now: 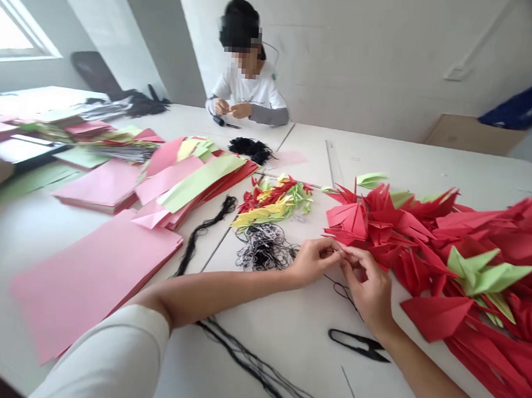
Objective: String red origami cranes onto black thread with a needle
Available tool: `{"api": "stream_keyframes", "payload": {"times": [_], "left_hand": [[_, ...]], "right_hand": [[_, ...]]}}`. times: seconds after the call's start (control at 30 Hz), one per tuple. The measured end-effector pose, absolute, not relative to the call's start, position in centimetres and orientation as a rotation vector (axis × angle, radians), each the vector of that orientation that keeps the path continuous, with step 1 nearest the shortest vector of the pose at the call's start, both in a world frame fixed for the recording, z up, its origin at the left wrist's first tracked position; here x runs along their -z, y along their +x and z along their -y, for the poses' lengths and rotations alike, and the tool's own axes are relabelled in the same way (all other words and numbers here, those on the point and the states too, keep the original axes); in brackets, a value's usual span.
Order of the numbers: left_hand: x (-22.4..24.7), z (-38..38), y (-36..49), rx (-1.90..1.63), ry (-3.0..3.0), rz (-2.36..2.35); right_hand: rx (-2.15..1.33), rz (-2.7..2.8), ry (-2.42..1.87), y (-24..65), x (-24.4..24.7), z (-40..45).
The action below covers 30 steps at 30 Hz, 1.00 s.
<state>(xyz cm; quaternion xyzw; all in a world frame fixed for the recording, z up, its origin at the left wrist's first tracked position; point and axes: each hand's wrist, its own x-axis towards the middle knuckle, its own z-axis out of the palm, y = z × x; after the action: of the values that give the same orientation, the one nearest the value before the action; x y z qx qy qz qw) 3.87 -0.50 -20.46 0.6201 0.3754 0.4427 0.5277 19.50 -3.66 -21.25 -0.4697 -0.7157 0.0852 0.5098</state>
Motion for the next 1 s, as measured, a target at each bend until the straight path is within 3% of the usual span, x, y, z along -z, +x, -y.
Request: {"api": "stream_keyframes", "payload": {"times": [0.27, 0.4, 0.53, 0.63, 0.7, 0.83, 1.0], "left_hand": [[17.7, 2.9, 2.5, -0.679, 1.35, -1.082], [14.0, 5.7, -1.9, -0.725, 1.811, -1.129], [11.7, 9.0, -10.5, -0.791, 2.183, -1.822], [11.9, 11.9, -17.3, -0.421, 2.04, -2.517], [12.7, 13.8, -20.9, -0.036, 1.841, -2.716], [13.9, 16.3, -24.9, 0.282, 1.674, -2.716], [14.2, 16.4, -25.9, 0.367, 1.765, -2.768]], "right_hand": [[-0.188, 1.828, -1.179, 20.1, 21.5, 4.3], [-0.268, 1.847, -1.206, 20.2, 21.5, 4.4], [-0.232, 1.867, -1.148, 20.0, 21.7, 4.3], [-0.225, 1.885, -1.129, 20.0, 21.8, 4.3], [-0.24, 1.883, -1.126, 20.0, 21.8, 4.2], [-0.261, 1.856, -1.123, 20.1, 22.0, 4.2], [-0.286, 1.847, -1.127, 20.3, 22.1, 4.2]]}}
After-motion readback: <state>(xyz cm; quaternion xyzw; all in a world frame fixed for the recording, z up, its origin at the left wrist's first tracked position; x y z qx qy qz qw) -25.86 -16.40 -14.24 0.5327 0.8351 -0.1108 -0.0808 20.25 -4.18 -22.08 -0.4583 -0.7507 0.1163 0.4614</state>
